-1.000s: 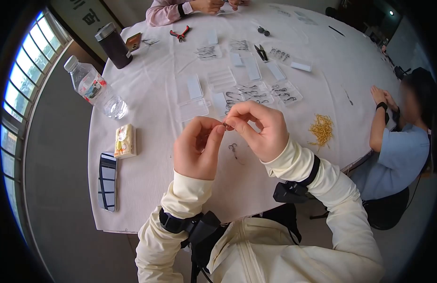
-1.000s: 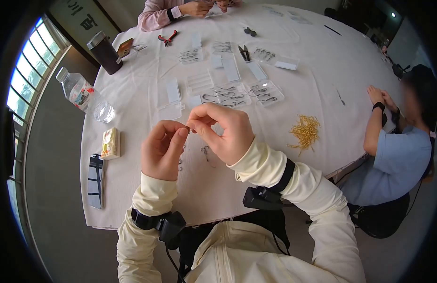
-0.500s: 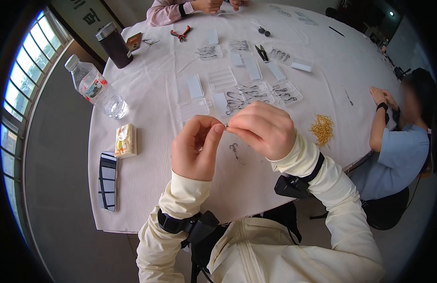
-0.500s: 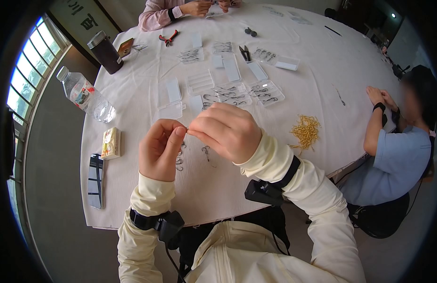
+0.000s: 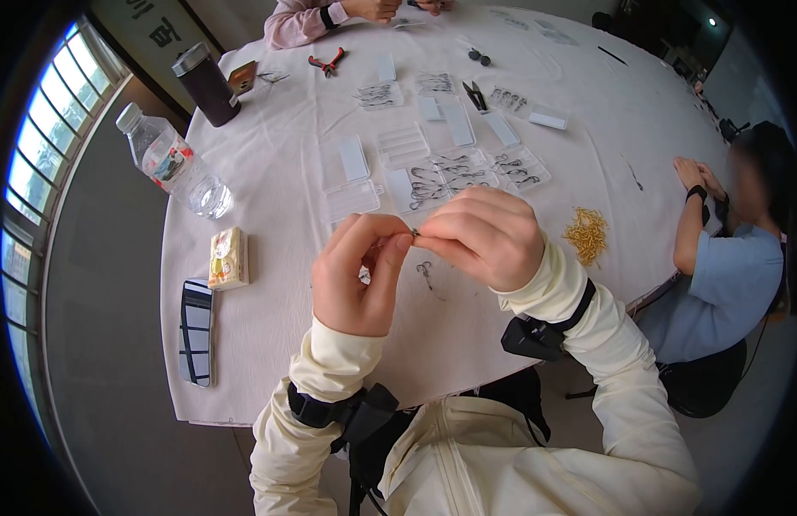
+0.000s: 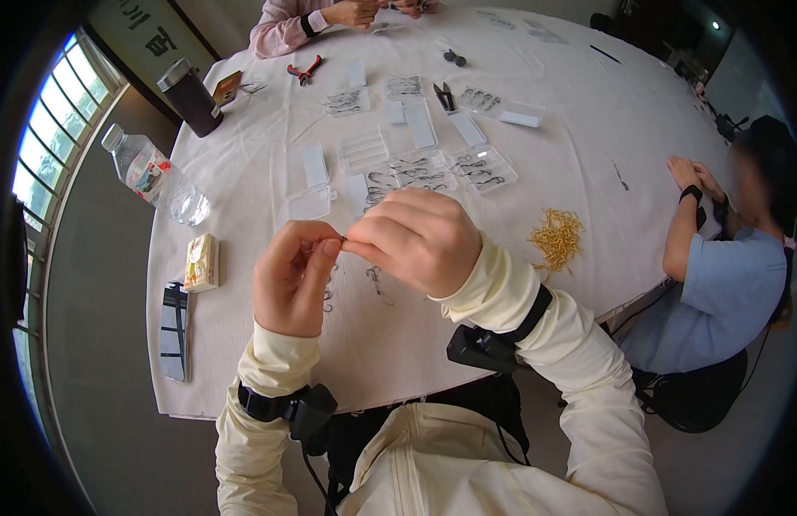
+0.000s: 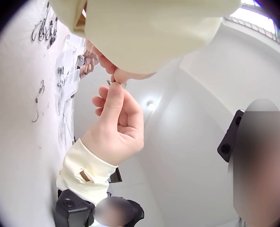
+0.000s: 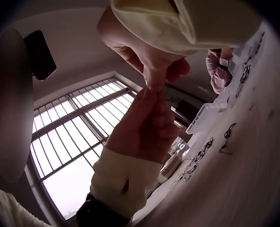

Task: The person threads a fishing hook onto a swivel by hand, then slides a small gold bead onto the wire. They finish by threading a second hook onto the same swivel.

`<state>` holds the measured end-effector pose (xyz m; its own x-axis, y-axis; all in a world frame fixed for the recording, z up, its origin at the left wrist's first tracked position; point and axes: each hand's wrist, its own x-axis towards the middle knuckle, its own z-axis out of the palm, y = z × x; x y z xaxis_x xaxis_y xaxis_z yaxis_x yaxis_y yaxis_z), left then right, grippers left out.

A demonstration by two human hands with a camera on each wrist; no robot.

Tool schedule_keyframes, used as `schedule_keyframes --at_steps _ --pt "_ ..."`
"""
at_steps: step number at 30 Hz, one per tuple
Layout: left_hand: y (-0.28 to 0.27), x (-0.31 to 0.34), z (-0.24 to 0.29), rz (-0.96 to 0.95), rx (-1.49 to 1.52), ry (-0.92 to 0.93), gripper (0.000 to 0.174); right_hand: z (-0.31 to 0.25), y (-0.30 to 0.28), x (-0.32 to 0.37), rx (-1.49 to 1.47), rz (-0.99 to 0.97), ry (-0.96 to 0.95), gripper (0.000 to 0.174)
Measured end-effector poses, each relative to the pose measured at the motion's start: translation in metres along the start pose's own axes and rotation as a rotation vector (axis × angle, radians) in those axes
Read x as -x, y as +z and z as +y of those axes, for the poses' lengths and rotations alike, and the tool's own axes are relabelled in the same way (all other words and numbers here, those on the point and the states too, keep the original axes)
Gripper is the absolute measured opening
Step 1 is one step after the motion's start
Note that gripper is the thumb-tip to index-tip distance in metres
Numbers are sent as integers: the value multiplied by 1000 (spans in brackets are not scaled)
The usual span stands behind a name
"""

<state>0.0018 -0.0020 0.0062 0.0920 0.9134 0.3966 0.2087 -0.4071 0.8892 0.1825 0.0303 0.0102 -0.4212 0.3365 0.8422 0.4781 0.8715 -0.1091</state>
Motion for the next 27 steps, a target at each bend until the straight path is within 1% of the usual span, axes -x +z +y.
schedule_keyframes --at_steps 2,6,8,12,14,18,20,21,23,24,26,27 --pt "-2 -1 1 -43 -68 66 2 3 -1 0 -57 -4 -9 19" --pt "-5 -2 0 -104 -73 86 2 10 -5 2 -151 -28 26 19" --pt "-6 -2 -1 -158 -83 97 3 15 -7 3 -239 -90 31 21" --pt "-7 -3 -2 -205 -79 109 4 18 -9 5 -276 -125 56 19" --pt "-8 -2 -1 -237 -70 81 4 17 -11 4 -344 -196 153 18" --pt "-9 -3 -1 -274 -58 87 4 18 -13 6 -412 -227 234 17" --pt "-10 -3 0 -305 -49 51 5 17 -13 6 -478 -258 313 16" --pt "-10 -3 0 -308 -50 52 5 18 -12 7 -477 -255 315 16" --pt "-10 -3 -2 -319 5 10 5 18 -12 7 -573 -288 414 17" --pt "-10 -3 -2 -321 5 10 5 17 -11 7 -572 -286 415 17" --pt "-11 -2 0 -348 101 -100 6 15 -11 7 -725 -350 629 20" --pt "-11 -2 1 -349 101 -100 6 15 -10 7 -724 -349 629 20"
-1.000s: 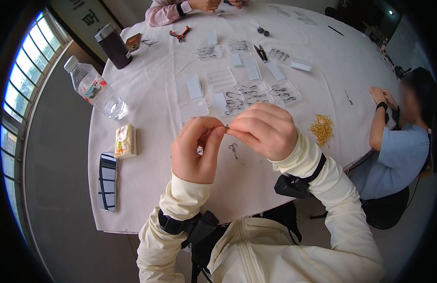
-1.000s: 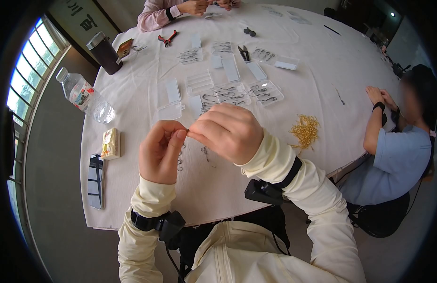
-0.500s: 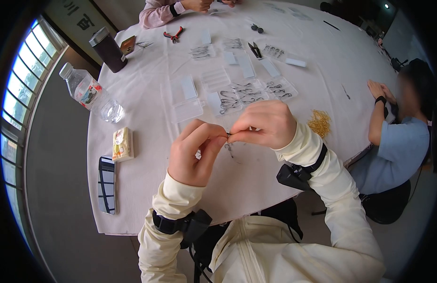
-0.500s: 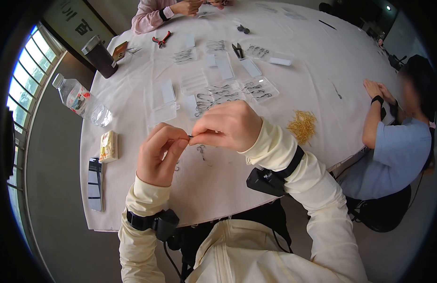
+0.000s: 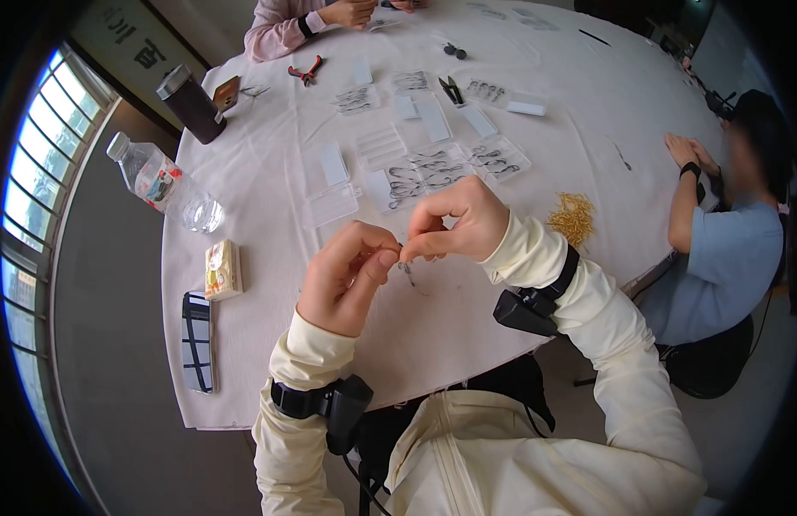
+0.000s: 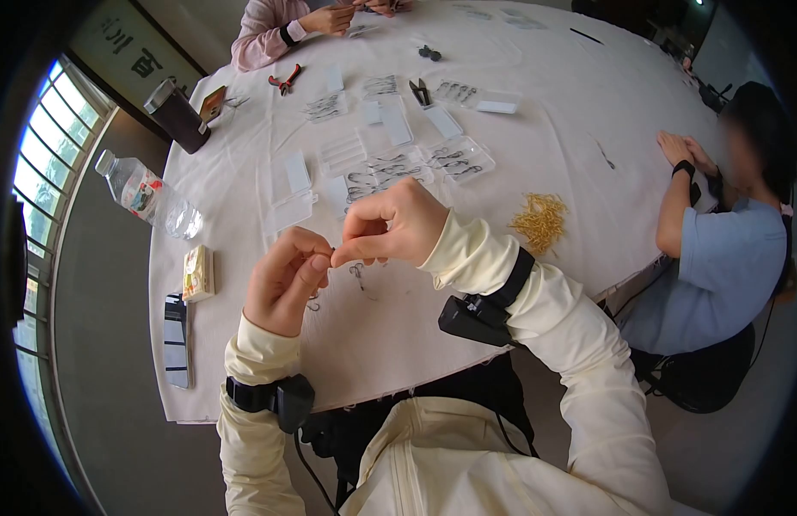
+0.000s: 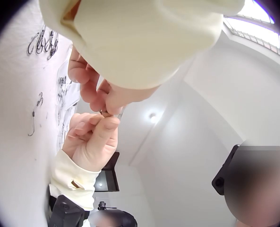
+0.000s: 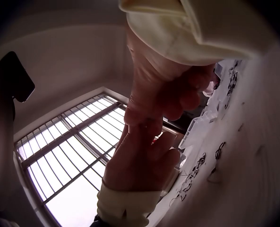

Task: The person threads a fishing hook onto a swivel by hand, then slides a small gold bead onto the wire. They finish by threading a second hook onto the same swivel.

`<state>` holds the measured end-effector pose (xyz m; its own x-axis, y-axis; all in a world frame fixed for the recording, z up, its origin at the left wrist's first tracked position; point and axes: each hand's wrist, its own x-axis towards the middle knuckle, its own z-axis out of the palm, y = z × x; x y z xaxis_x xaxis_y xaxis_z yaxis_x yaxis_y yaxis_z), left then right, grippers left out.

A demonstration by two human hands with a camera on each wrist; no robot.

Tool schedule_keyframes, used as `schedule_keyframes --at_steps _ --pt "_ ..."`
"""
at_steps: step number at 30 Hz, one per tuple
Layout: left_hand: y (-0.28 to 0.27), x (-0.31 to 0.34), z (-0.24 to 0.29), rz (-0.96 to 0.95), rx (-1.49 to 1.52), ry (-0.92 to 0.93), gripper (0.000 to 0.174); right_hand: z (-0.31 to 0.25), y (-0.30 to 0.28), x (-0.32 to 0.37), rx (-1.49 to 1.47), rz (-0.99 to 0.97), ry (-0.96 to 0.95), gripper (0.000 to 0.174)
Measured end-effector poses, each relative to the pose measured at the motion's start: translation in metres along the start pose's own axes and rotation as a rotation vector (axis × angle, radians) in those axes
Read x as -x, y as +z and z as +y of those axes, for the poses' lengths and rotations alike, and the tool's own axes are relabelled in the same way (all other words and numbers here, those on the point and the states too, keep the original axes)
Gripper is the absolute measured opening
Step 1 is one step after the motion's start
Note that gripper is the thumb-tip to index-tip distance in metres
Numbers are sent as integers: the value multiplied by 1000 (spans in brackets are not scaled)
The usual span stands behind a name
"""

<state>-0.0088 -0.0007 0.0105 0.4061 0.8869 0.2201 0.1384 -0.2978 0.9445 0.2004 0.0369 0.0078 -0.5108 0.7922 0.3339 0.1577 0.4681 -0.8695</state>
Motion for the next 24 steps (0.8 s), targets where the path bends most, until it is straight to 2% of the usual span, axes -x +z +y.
schedule_keyframes --at_steps 2,6,8,15,18,20,24 --pt "0 0 2 -30 21 -69 6 1 2 0 -131 -57 122 23" --pt "2 0 2 -11 24 -54 7 7 3 0 -57 -52 76 36" --pt "3 0 2 11 123 -65 9 6 6 0 -145 -1 153 42" --pt "1 -1 -3 2 220 -75 13 2 0 -1 -147 26 172 44" --pt "0 -3 -8 13 320 -65 14 2 1 -3 -283 62 165 35" --pt "-1 -3 -9 36 382 -74 13 8 4 -3 -364 30 64 20" --pt "-1 -4 -9 77 403 -60 13 17 12 -2 -344 -33 -16 16"
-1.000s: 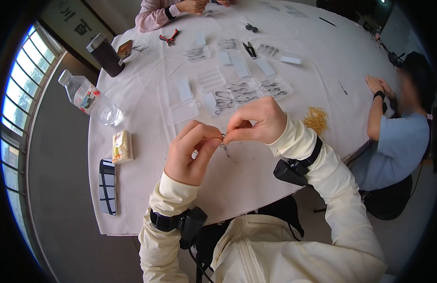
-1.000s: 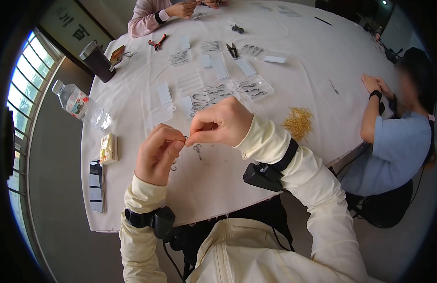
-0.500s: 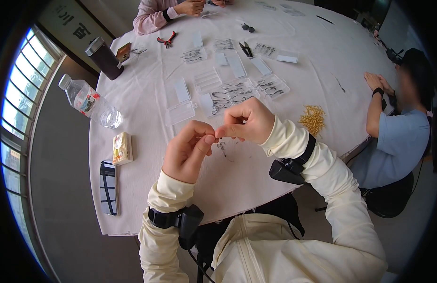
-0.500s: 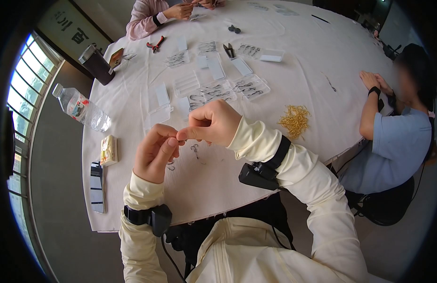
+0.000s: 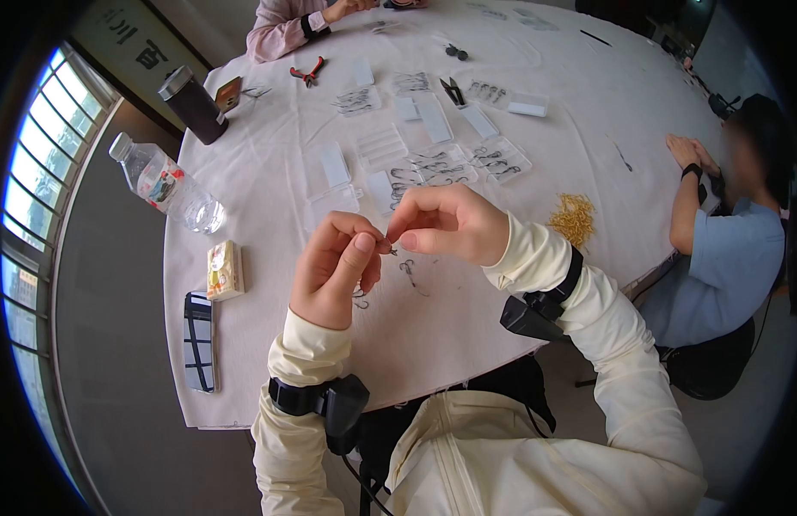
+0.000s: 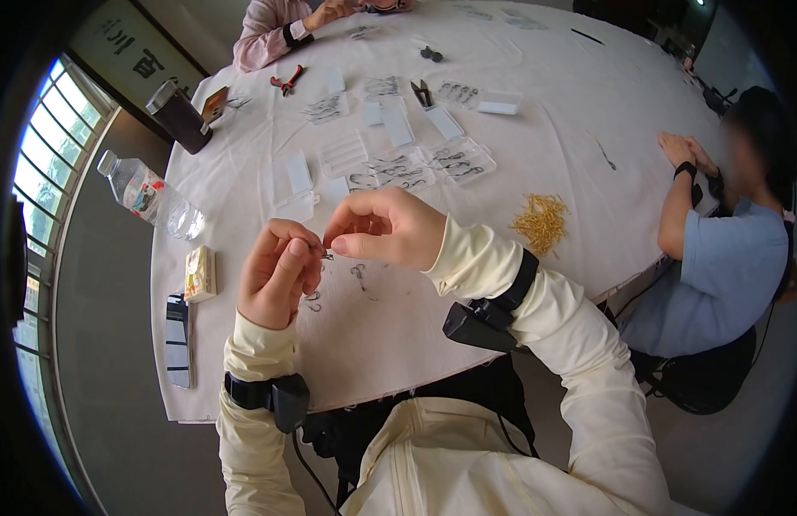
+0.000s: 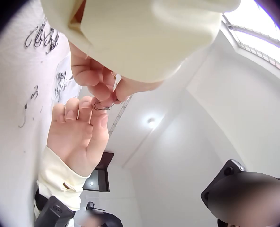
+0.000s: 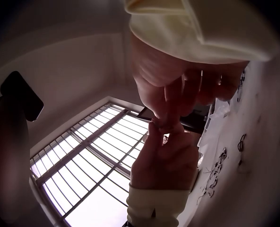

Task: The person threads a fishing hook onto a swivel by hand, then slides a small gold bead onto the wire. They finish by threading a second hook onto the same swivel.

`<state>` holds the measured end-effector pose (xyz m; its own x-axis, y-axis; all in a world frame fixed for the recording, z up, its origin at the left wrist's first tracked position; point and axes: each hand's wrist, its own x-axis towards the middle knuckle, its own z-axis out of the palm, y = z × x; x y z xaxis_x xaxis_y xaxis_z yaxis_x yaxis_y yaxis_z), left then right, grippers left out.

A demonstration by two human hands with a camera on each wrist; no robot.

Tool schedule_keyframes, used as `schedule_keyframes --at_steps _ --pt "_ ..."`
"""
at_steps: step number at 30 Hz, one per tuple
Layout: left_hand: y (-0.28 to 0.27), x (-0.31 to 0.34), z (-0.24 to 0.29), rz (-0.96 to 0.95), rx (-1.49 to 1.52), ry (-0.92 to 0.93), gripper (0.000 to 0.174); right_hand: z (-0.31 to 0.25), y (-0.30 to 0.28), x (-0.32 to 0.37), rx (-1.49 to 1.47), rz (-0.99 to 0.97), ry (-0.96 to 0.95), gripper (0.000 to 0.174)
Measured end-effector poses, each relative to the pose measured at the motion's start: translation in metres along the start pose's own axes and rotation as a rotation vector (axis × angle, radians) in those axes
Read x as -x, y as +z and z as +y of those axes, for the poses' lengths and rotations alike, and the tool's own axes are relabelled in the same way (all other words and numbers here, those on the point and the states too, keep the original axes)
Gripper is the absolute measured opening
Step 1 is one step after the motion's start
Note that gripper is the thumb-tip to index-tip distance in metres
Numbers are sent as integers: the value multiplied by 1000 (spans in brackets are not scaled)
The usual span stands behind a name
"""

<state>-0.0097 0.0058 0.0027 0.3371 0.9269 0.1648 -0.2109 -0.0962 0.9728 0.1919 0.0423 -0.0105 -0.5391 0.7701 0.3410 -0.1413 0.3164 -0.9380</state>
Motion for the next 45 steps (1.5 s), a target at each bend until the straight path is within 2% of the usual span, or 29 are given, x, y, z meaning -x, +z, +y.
schedule_keyframes --at_steps 3,5,6,8,11,18,21,29,38,45 --pt "0 0 1 29 8 14 13 0 2 0 -121 7 71 20" --pt "1 -1 1 58 29 28 12 -8 -3 -1 -133 -85 359 23" --pt "1 -1 1 61 29 29 12 -8 -3 -1 -133 -88 359 23" --pt "2 -1 0 71 4 59 11 -7 -1 0 -371 -98 545 25" --pt "5 -1 2 76 -61 91 10 -13 9 0 -483 -16 569 27" --pt "6 0 2 53 -131 96 11 -7 7 0 -557 27 599 29" --pt "6 0 3 51 -151 96 11 -4 5 0 -583 -6 568 26" --pt "7 0 4 31 -227 109 7 -2 6 2 -581 81 518 18" --pt "7 2 6 -1 -263 115 7 -5 1 1 -642 35 612 18" --pt "6 1 3 -12 -278 137 5 -1 3 2 -673 61 575 16"
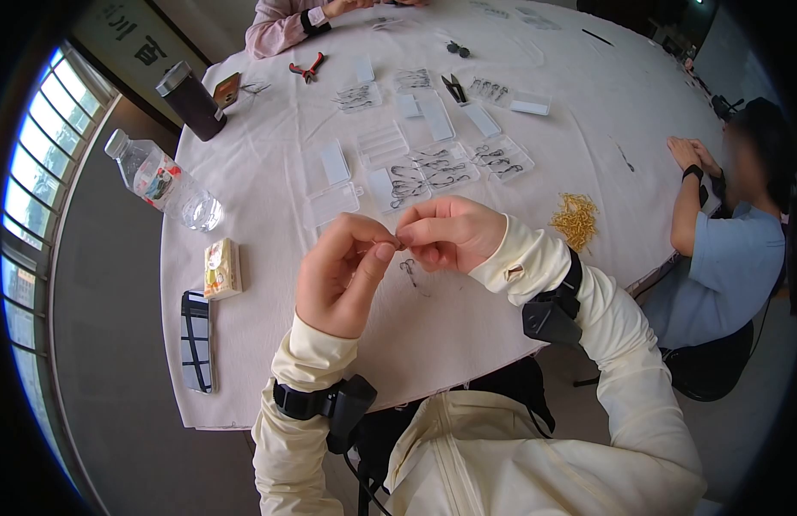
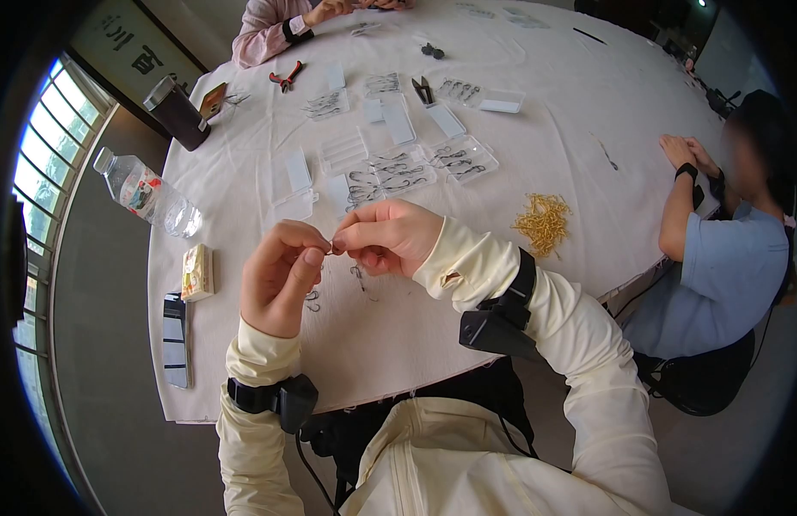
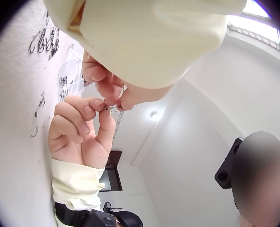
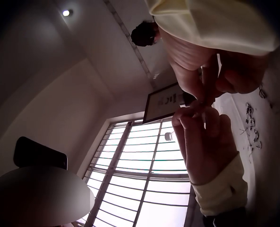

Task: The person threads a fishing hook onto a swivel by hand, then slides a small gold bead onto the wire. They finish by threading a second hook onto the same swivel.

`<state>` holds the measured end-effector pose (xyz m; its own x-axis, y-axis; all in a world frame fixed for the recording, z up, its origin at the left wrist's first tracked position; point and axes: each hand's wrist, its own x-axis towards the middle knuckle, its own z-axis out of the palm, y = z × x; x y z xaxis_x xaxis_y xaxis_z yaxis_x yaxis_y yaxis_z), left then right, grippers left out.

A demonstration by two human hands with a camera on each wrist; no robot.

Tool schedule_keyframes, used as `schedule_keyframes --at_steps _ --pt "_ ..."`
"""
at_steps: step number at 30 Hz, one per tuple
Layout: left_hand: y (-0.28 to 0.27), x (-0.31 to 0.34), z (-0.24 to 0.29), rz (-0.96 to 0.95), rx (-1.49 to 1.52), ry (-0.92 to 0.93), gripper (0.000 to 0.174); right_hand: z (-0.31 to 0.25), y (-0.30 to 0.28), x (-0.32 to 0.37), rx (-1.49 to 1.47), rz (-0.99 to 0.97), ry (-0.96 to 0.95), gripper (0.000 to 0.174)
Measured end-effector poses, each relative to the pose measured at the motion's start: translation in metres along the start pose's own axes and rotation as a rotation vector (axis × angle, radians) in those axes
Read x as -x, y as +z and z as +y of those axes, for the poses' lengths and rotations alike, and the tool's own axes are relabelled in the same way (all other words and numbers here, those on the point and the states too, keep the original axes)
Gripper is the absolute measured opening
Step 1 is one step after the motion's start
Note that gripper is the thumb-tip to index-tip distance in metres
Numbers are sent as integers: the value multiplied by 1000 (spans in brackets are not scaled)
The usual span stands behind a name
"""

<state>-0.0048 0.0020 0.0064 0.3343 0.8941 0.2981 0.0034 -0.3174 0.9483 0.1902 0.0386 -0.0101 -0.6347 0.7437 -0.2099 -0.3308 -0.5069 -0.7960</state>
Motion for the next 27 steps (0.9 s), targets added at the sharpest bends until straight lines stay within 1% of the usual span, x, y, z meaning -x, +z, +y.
schedule_keyframes --at_steps 2,3,5,6,8,9,11,12,14,15,17,18,20,24,26,27 --pt "1 -1 -4 27 -108 85 9 1 -1 0 10 17 -60 15" --pt "2 -1 -3 28 -108 85 9 0 -1 1 10 17 -60 15" --pt "4 0 -1 116 -58 -11 10 -5 1 2 163 71 -150 16" --pt "3 0 0 117 -59 -12 10 -7 3 4 163 71 -149 16" --pt "1 0 0 160 -34 -97 10 -11 6 7 522 192 -268 17" --pt "1 0 -1 161 -35 -97 10 -11 7 7 522 191 -267 17" --pt "-1 -1 -3 187 -41 -118 7 -9 11 6 743 302 -484 15" --pt "-1 -1 -3 188 -40 -117 7 -8 12 6 744 302 -484 15" --pt "-1 -1 -3 196 -62 -114 8 -6 14 5 787 372 -636 16" --pt "-1 -1 -3 197 -62 -114 8 -6 15 7 787 371 -635 16" --pt "-1 -1 -3 198 -57 -124 8 -9 17 10 834 375 -627 8" --pt "-1 0 -3 198 -57 -124 8 -8 17 9 834 375 -627 8" --pt "-1 0 -2 199 -43 -142 8 -5 14 5 842 406 -745 13" --pt "0 -1 -1 196 -39 -148 8 -8 16 7 878 385 -782 9" --pt "1 -1 0 166 3 -145 10 -11 21 11 1022 352 -853 6" --pt "2 -2 -1 167 3 -145 10 -10 21 11 1022 351 -852 6"
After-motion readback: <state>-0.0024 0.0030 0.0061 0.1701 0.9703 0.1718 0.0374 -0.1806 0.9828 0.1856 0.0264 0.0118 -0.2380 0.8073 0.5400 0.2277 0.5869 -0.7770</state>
